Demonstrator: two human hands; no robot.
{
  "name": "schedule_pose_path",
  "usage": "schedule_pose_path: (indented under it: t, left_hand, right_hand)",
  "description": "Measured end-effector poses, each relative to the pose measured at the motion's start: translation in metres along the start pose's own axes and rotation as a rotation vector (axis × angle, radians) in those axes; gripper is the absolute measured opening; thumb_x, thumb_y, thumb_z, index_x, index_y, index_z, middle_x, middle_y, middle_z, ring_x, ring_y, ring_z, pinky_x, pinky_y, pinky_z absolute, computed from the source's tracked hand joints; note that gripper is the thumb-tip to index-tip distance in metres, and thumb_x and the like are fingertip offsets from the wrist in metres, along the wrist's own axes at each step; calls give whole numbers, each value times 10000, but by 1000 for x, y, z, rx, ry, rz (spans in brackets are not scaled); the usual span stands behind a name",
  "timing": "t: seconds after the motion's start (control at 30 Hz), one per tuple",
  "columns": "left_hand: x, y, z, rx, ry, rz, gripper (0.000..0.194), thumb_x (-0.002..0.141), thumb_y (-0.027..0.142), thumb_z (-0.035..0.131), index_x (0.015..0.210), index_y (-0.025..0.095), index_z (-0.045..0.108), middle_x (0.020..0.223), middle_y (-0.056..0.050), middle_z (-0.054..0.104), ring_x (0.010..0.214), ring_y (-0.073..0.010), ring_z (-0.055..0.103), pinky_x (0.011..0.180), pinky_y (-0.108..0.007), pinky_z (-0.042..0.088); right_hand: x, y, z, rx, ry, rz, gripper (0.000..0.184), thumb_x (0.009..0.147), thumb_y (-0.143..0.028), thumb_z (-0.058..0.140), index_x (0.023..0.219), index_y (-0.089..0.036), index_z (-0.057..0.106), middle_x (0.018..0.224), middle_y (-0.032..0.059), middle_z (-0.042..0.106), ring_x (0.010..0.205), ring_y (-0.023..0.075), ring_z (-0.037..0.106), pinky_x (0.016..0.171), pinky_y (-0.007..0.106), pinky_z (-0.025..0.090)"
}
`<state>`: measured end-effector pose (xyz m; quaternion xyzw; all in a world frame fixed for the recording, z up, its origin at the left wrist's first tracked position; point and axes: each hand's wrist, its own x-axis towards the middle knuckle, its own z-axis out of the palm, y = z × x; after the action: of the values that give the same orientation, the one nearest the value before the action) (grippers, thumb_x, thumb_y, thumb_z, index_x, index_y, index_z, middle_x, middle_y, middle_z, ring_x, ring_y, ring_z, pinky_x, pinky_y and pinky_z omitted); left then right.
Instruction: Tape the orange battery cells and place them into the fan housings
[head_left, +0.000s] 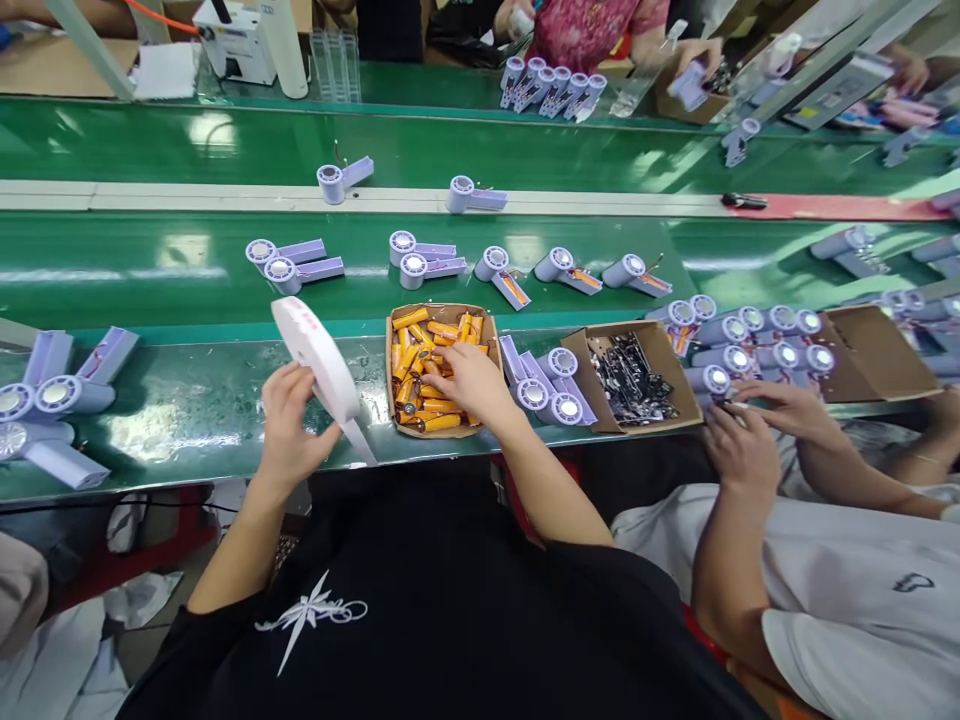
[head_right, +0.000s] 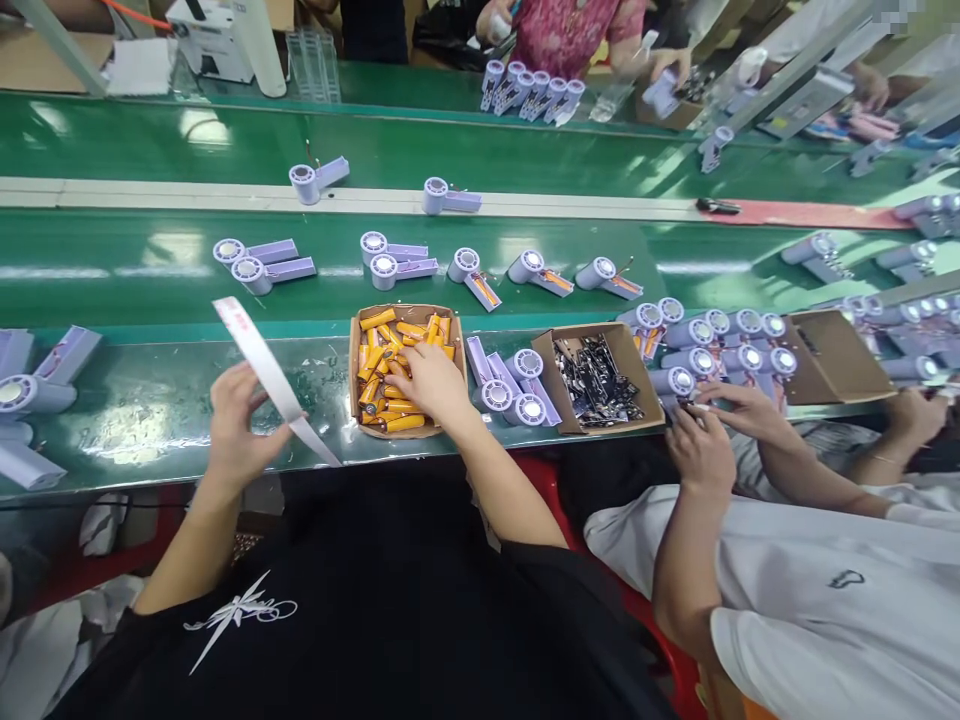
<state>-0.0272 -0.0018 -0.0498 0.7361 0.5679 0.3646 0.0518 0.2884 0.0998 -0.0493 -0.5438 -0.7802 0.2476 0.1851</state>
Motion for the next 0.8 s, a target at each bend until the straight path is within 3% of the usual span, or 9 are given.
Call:
schedule_pose_path:
  t: [0.07, 0.17, 0.23, 0.3, 0.4, 0.5, 0.6, 0.67, 0.8]
  left_hand:
    - [1, 3, 9, 35, -4, 82, 850, 866, 250, 818, 1618, 346, 432, 1427, -135, 640, 1444, -401, 557, 1142, -631, 568]
    - [4, 4, 14, 131, -61, 114, 756, 850, 235, 805, 1555, 324, 546, 1341, -123, 705, 1371, -402, 581, 1197, -648, 480]
    - [5, 4, 12, 186, -106, 115, 706, 844, 225, 809, 1516, 324, 619, 1314, -118, 733, 1358, -411, 564, 1200, -646, 445]
    - [7, 5, 9, 216, -117, 151, 684, 855, 208, 809, 1509, 328, 653, 1314, -116, 751, 1349, -414, 545, 1181, -628, 436]
    - [10, 11, 6, 249, -125, 251, 667, 902, 193, 790, 1543, 311, 645, 1313, -111, 771, 1328, -396, 534, 1127, -563, 460]
    - [13, 14, 4, 283, -159, 316, 664, 946, 153, 738, 1584, 296, 620, 1316, -104, 783, 1310, -362, 551, 1107, -514, 464]
    - [15, 13, 4, 293, -173, 322, 694, 947, 129, 718, 1600, 338, 612, 1328, -81, 790, 1281, -346, 558, 1149, -533, 438]
    - [14, 17, 4, 298, -150, 309, 701, 941, 174, 757, 1597, 374, 615, 1307, -71, 794, 1257, -351, 544, 1203, -579, 401]
    - [8, 45, 12, 298, 37, 255, 711, 914, 376, 870, 1580, 292, 635, 1177, -120, 780, 1182, -359, 538, 1163, -579, 427]
  right_hand:
    - [10, 7, 6, 19, -10, -9, 234, 952, -317, 839, 1145, -185, 846, 1337, 190, 772, 1335, 394, 690, 1217, 584, 511]
    - [9, 8, 10, 352, 42, -39, 182, 973, -340, 798, 1118, -236, 838, 1350, 117, 797, 1347, 336, 710, 1245, 545, 519]
    - [1, 1, 3, 627, 62, -11, 270, 973, -440, 797, 1165, -252, 820, 1245, 79, 834, 1216, 299, 769, 1138, 491, 606]
    - [-10, -11, -11, 750, 58, 5, 341, 920, -523, 851, 1109, -241, 816, 1058, 51, 840, 1025, 277, 793, 973, 426, 664]
    - [-19, -30, -31, 638, 40, -43, 334, 867, -537, 913, 883, -230, 784, 773, 8, 743, 825, 243, 746, 823, 361, 643]
    - [-18, -38, -40, 528, -21, -67, 358, 869, -517, 920, 785, -224, 733, 676, -10, 685, 768, 221, 702, 789, 346, 616]
    - [-16, -36, -30, 636, -74, -22, 374, 806, -519, 965, 823, -217, 746, 742, 5, 741, 838, 240, 737, 779, 348, 632]
    - [-18, -38, -12, 828, -33, 34, 428, 747, -547, 996, 893, -216, 767, 815, 16, 787, 890, 259, 775, 793, 365, 662]
    - [-18, -48, 25, 1279, 328, 197, 580, 716, -655, 983, 1046, -226, 776, 962, 56, 853, 961, 270, 829, 894, 415, 706]
